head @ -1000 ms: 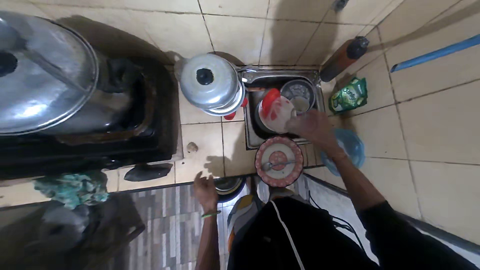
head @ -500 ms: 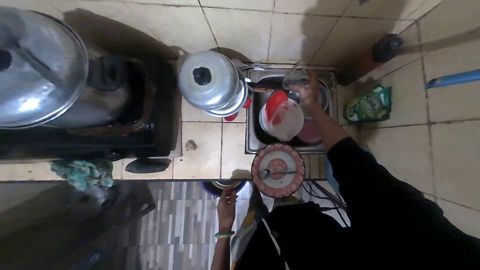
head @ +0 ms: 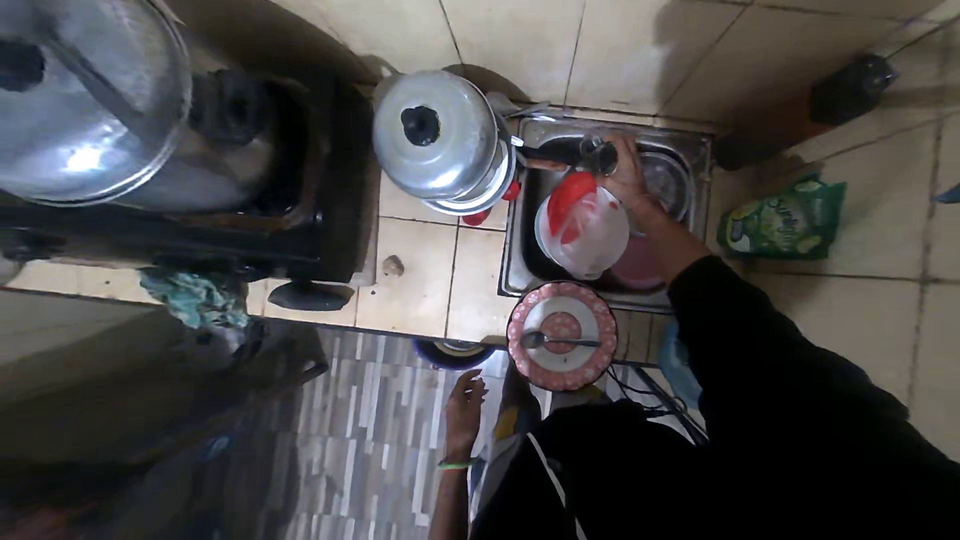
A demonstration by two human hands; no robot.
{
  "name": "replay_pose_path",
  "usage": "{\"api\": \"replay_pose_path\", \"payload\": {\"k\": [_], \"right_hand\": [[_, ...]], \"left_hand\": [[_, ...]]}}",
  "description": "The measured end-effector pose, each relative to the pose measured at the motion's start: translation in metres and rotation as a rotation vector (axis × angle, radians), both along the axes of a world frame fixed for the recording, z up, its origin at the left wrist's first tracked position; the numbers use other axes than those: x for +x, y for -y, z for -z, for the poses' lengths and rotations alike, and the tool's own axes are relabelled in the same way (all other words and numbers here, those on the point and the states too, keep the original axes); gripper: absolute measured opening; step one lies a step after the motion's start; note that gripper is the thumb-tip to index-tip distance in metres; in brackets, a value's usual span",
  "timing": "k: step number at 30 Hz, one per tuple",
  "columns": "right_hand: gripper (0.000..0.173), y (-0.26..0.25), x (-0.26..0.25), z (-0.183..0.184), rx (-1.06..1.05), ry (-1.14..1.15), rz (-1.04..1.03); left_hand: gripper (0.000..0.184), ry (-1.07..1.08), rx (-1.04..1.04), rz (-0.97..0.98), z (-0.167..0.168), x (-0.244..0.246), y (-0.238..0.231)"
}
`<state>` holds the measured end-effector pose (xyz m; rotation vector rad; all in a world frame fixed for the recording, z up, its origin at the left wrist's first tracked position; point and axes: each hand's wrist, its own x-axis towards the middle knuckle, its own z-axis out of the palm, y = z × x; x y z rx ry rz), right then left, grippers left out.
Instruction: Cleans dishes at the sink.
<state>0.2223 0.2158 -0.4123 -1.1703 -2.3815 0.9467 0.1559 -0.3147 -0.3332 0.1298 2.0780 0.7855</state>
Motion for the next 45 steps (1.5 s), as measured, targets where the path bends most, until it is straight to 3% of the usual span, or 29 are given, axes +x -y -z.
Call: {"api": "replay_pose_path", "payload": {"k": [16, 24, 28, 35, 37, 40, 43, 45], "right_hand": [[0.082, -0.033, -0.013, 0.007, -0.228, 0.164, -0.193], [0.082, -0.037, -0.010, 0.000, -0.262, 0.175, -0.263], [0.083, -0.036, -0.011, 0.004, -0.180, 0.170, -0.313], [0.095, -0.019, 0.000, -0.015, -0.213, 0.211, -0.221], [0.081, -0.003, 0.003, -0.043, -0.178, 0.179, -0.122], [0.036, 0.045, 0.024, -0.096, -0.100, 0.088, -0.039], [0.024, 0.133, 0.061, -0.122, -0.163, -0.105, -0.155], [0.023, 0.197, 0.080, -0.125, -0.309, 0.073, -0.293]], "left_hand": [[0.030, -0.007, 0.003, 0.021, -0.003, 0.008, -0.013], [0.030, 0.003, 0.024, 0.049, 0.003, 0.009, -0.012], [0.032, 0.016, 0.008, 0.073, 0.004, 0.008, -0.016], [0.037, 0.095, 0.028, 0.124, 0.007, 0.011, -0.028], [0.040, 0.130, 0.032, 0.147, 0.007, 0.013, -0.035], [0.043, 0.204, 0.025, 0.172, 0.008, 0.017, -0.047], [0.046, 0.341, 0.061, 0.138, 0.015, 0.020, -0.054], [0.047, 0.423, 0.101, 0.043, 0.022, 0.024, -0.060]]}}
